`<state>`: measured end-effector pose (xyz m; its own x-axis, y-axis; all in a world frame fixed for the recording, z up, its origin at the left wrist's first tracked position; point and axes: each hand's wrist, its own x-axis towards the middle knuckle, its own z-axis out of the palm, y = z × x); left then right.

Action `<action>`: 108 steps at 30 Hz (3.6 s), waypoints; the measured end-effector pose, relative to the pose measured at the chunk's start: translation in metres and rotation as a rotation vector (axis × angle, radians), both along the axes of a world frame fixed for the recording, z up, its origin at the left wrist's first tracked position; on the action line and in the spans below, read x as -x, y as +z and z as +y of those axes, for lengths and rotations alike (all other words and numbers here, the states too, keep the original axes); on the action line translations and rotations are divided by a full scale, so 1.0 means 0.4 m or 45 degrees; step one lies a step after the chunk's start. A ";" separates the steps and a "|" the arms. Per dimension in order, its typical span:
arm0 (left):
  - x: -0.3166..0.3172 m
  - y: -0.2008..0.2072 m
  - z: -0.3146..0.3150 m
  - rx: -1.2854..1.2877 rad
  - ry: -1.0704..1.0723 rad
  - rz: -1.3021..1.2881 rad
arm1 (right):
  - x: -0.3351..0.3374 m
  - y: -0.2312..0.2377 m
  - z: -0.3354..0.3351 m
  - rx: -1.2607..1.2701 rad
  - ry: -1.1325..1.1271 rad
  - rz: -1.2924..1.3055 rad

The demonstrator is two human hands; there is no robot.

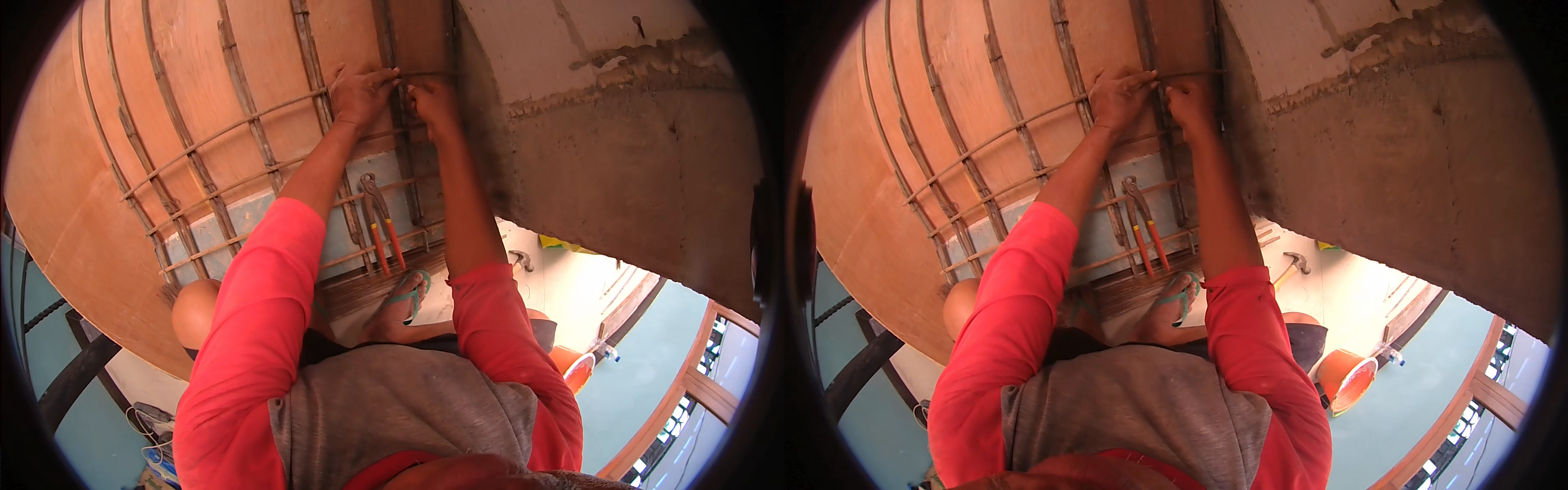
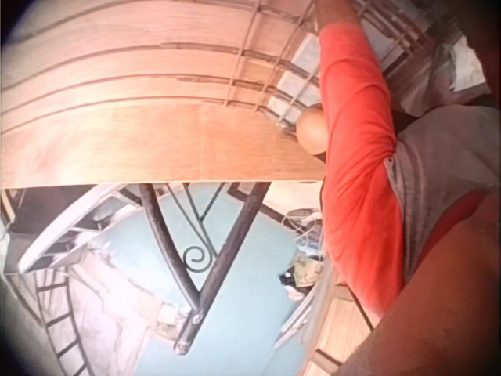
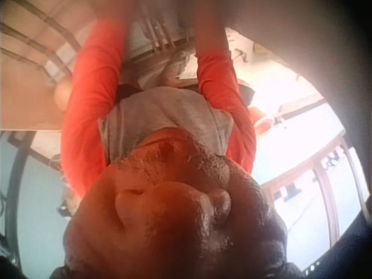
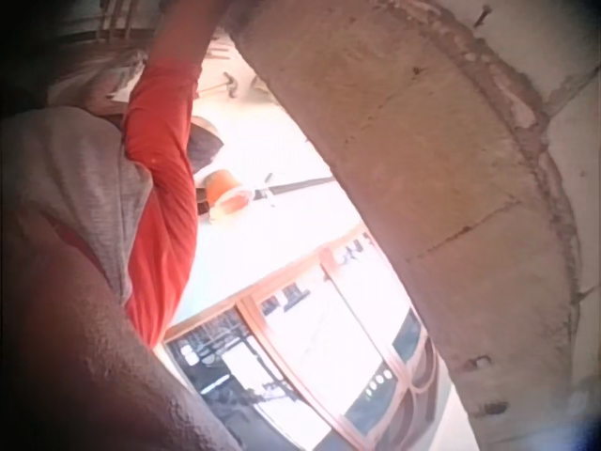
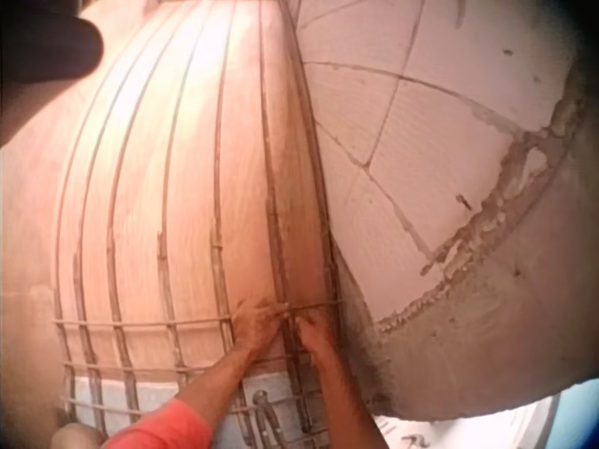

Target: The person ties metal rebar rods together using wire and pliers to form a grid structure on a wooden surface. They repeatedly wrap wire around intersections and twist it to secure the rods in place.

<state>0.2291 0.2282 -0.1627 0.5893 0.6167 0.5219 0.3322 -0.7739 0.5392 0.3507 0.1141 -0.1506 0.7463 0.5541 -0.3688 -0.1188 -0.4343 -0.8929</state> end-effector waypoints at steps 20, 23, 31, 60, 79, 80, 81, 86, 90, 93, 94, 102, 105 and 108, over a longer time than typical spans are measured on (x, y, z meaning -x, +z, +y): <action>-0.022 -0.010 0.011 -0.195 -0.004 -0.130 | 0.005 0.097 -0.002 0.616 0.347 -1.091; -0.025 -0.007 0.005 -0.181 -0.017 -0.101 | 0.036 0.010 -0.035 0.519 0.501 -1.342; -0.012 -0.014 0.000 0.006 0.023 0.007 | 0.152 0.118 -0.146 0.151 0.019 0.129; 0.043 0.031 0.019 0.368 -0.212 0.034 | 0.086 0.218 -0.369 0.623 0.327 -0.380; 0.035 -0.002 0.025 0.214 -0.237 -0.111 | -0.015 0.308 -0.217 0.957 0.937 -0.961; 0.038 0.008 0.026 0.257 -0.217 -0.014 | -0.005 0.321 -0.202 1.042 0.932 -0.971; 0.040 0.019 0.026 0.301 -0.197 0.083 | 0.009 0.338 -0.184 1.128 0.926 -0.982; 0.039 0.007 0.024 0.218 -0.211 -0.089 | -0.008 0.322 -0.209 1.047 0.938 -1.124; 0.039 0.002 0.030 0.214 -0.241 -0.078 | 0.001 0.312 -0.203 1.009 0.922 -1.145; 0.037 -0.002 0.031 0.216 -0.248 -0.053 | 0.024 0.300 -0.186 0.959 0.882 -0.305; 0.035 -0.002 0.031 0.215 -0.260 -0.042 | 0.033 0.301 -0.185 0.922 0.832 0.102; 0.037 0.019 0.027 0.287 -0.237 0.014 | 0.086 0.225 -0.236 0.858 0.699 -1.328; 0.043 0.034 0.020 0.279 -0.225 0.089 | 0.095 0.234 -0.217 1.073 0.775 -1.324; 0.041 0.025 0.029 0.277 -0.241 0.057 | 0.100 0.233 -0.212 0.482 0.520 0.262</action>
